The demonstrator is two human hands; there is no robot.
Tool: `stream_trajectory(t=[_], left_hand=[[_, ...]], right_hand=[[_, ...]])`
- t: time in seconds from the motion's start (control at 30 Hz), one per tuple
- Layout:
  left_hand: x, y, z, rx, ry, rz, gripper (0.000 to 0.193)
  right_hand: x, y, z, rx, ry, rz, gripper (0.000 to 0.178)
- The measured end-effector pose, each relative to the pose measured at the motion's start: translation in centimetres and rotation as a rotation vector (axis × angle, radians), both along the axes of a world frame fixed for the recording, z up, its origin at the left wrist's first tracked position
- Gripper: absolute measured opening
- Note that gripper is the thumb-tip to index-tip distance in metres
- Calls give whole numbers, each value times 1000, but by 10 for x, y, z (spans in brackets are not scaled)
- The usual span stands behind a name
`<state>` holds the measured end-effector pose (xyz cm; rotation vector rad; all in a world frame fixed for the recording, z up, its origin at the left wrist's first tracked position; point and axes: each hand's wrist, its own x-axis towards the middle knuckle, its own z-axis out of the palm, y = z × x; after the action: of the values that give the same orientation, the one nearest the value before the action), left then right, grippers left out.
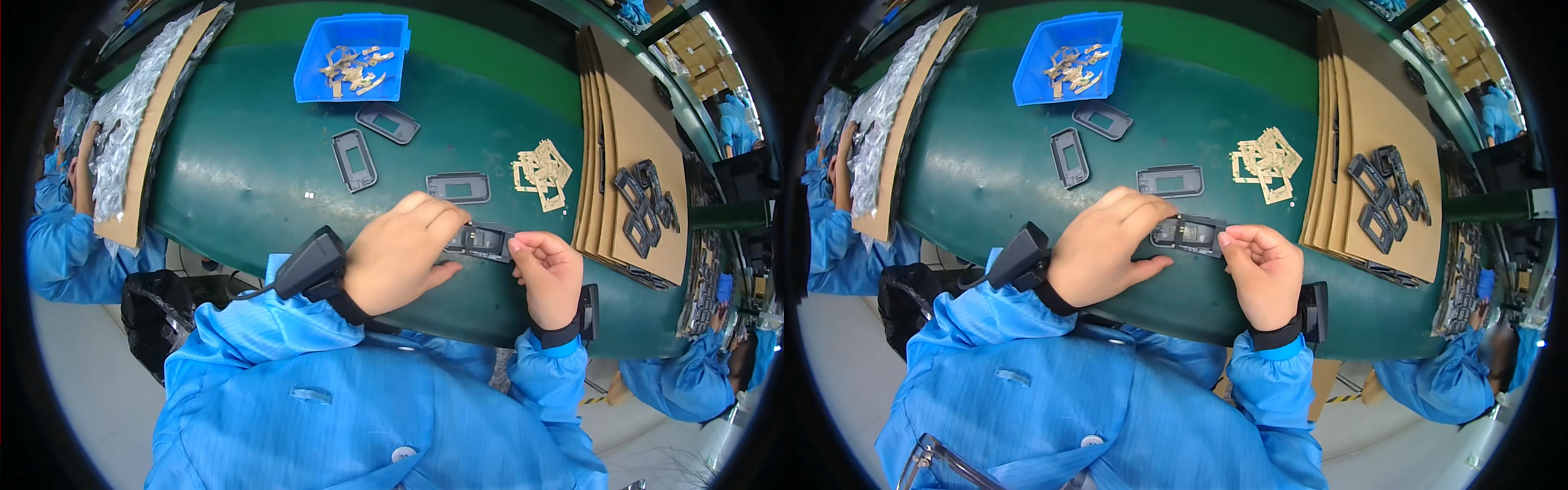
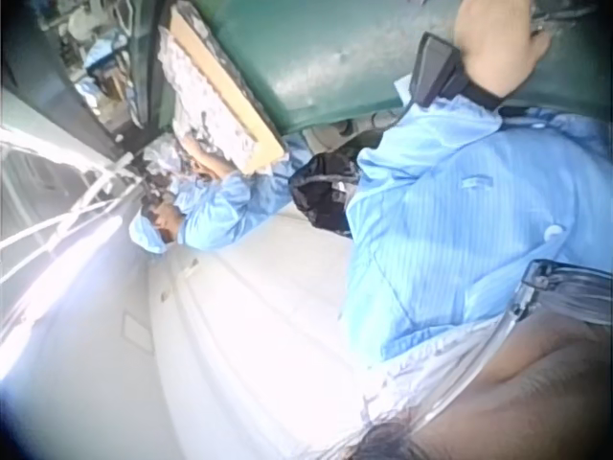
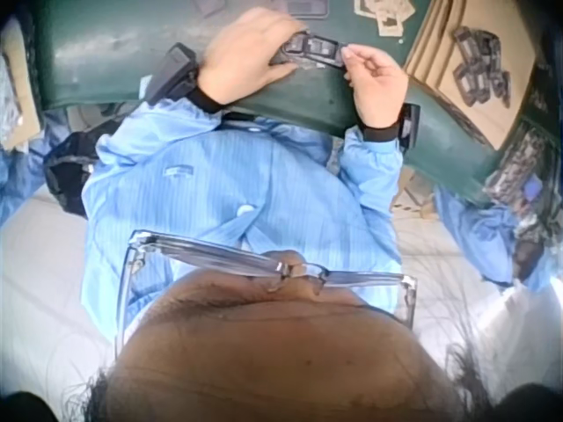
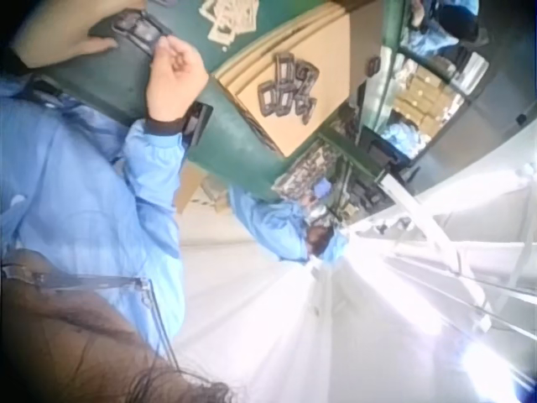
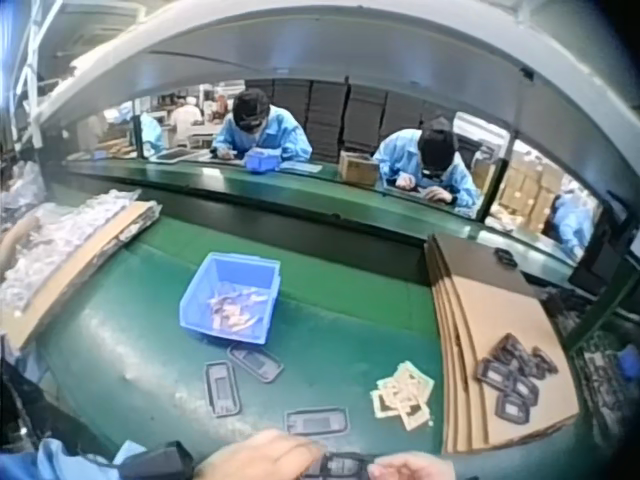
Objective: Assembling small plastic and metal components for electronic device shells in a factory setting.
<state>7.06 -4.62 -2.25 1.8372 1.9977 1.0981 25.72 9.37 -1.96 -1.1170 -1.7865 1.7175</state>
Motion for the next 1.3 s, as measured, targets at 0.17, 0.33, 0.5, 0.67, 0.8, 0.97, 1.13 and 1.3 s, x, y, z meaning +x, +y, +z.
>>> stream_trajectory(t=[0.17, 0.33, 0.5, 0.67, 0.8, 0.97, 1.13, 1.3], left_hand=[[2, 1, -4, -91, -82, 10, 54], [3, -6, -5, -27, -85, 38, 57], [2, -7, -6, -15, -57, 5, 58], [2, -8, -5, -31, -30, 2, 47], [2, -10, -11, 51, 47, -47, 39], [11, -12, -12, 62, 189, 31, 35], [13, -13, -15, 41, 302, 15, 33], [15, -14, -12, 20, 319, 25, 34]], right_hand=[[-6, -2, -3, -7, 5, 20, 6], [-3, -7, -10, 13, 67, 16, 6], [-1, -9, -11, 73, 27, 36, 5], [-3, -9, -13, 77, 32, 18, 6], [-5, -10, -13, 98, 12, 21, 6], [-6, -12, -10, 111, -3, 24, 6], [-6, -12, -10, 129, -21, 31, 6], [-5, -12, -14, 158, -1, 35, 6]])
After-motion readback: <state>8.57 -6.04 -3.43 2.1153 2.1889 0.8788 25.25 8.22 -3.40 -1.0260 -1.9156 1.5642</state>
